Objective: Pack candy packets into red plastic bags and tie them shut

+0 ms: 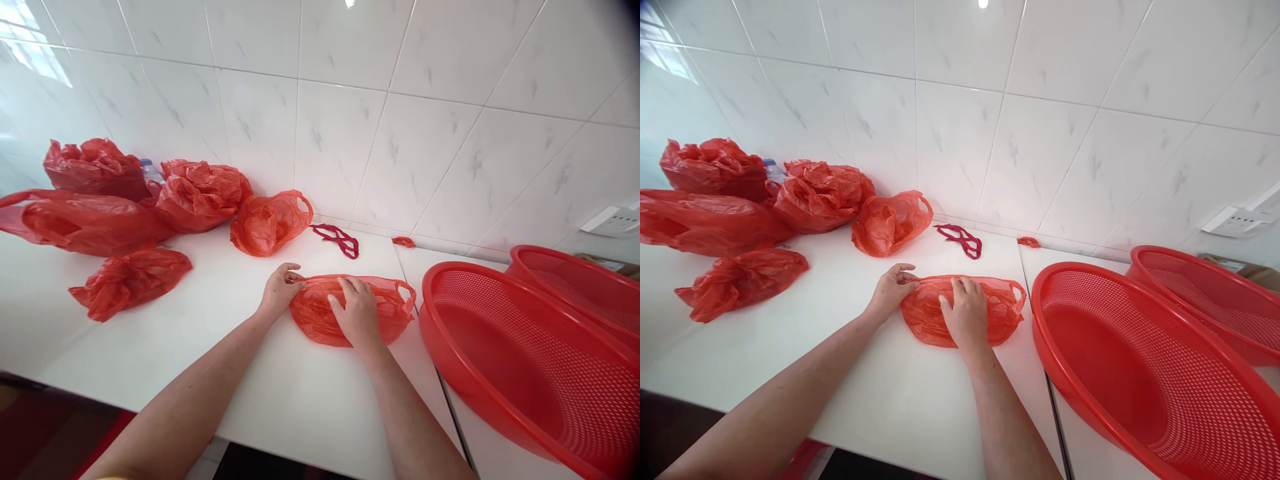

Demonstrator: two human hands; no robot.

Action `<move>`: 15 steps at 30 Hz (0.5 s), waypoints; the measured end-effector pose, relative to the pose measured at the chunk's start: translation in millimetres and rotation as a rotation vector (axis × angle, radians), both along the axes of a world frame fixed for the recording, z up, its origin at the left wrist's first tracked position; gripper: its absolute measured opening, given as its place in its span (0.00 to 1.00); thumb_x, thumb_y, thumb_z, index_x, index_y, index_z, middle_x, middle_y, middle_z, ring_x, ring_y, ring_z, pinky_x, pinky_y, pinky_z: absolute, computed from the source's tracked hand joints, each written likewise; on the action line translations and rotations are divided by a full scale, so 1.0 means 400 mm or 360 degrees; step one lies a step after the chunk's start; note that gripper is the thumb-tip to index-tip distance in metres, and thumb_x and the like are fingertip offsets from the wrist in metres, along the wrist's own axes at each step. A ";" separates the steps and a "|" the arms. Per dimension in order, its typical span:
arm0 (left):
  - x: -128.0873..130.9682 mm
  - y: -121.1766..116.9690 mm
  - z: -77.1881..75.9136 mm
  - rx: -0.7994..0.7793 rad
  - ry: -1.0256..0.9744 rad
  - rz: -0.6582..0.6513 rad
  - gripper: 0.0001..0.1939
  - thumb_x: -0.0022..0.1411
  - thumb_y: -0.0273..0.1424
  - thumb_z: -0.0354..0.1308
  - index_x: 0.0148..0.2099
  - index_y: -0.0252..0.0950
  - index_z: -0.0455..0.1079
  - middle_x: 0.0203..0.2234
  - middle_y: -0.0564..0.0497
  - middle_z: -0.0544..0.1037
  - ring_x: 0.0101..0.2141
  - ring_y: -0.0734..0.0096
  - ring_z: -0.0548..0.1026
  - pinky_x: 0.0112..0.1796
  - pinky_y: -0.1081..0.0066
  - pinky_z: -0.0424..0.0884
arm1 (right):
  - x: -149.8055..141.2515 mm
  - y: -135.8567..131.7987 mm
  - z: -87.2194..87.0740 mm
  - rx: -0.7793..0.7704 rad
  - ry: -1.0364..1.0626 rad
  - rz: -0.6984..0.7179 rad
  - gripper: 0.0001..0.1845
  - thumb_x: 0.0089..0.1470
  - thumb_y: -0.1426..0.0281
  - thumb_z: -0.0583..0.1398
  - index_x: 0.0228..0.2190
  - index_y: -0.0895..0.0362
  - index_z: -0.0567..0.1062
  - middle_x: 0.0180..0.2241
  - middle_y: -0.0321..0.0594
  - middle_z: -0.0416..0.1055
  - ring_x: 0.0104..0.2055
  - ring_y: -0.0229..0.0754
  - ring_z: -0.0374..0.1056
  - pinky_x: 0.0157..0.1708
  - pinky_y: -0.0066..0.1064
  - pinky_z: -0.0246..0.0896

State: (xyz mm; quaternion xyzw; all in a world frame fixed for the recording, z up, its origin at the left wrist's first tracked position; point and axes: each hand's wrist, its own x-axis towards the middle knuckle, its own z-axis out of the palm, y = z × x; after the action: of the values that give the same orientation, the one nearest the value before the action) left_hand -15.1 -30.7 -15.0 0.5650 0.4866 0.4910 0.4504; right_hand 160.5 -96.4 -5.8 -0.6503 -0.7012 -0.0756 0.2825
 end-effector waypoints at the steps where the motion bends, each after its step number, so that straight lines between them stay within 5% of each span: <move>1: 0.002 0.001 -0.002 0.0008 0.0001 -0.0003 0.20 0.46 0.34 0.61 0.44 0.38 0.66 0.29 0.52 0.76 0.26 0.72 0.73 0.29 0.71 0.68 | -0.003 0.002 -0.006 -0.0039 0.0004 0.0046 0.24 0.57 0.60 0.53 0.52 0.59 0.67 0.51 0.47 0.65 0.51 0.49 0.58 0.50 0.39 0.55; 10: 0.003 0.007 -0.014 0.0205 0.0112 0.0152 0.17 0.49 0.33 0.59 0.43 0.39 0.67 0.32 0.51 0.74 0.31 0.69 0.72 0.33 0.69 0.68 | -0.002 0.013 -0.052 -0.0356 -0.0021 0.0113 0.29 0.55 0.55 0.54 0.54 0.57 0.66 0.53 0.46 0.65 0.53 0.52 0.58 0.51 0.44 0.53; 13: 0.006 -0.021 0.019 0.0617 0.0403 0.0168 0.12 0.52 0.33 0.58 0.42 0.41 0.70 0.40 0.49 0.75 0.42 0.63 0.71 0.45 0.63 0.65 | -0.002 0.017 -0.052 -0.0377 0.0064 0.0100 0.29 0.56 0.57 0.54 0.54 0.59 0.65 0.55 0.47 0.63 0.56 0.52 0.56 0.54 0.44 0.51; 15: 0.014 -0.049 0.042 0.0948 0.0706 -0.0028 0.09 0.56 0.31 0.55 0.40 0.41 0.72 0.37 0.48 0.76 0.42 0.62 0.71 0.47 0.62 0.63 | 0.004 0.020 -0.047 -0.0321 0.0175 0.0104 0.26 0.58 0.61 0.52 0.55 0.60 0.65 0.56 0.47 0.63 0.57 0.49 0.56 0.55 0.41 0.51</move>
State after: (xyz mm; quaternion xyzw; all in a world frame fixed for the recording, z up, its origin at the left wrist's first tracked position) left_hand -9.4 -50.2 2.0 0.7682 0.4032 0.4728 0.1541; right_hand 162.1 -88.6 -24.5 -0.6554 -0.7094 0.0404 0.2560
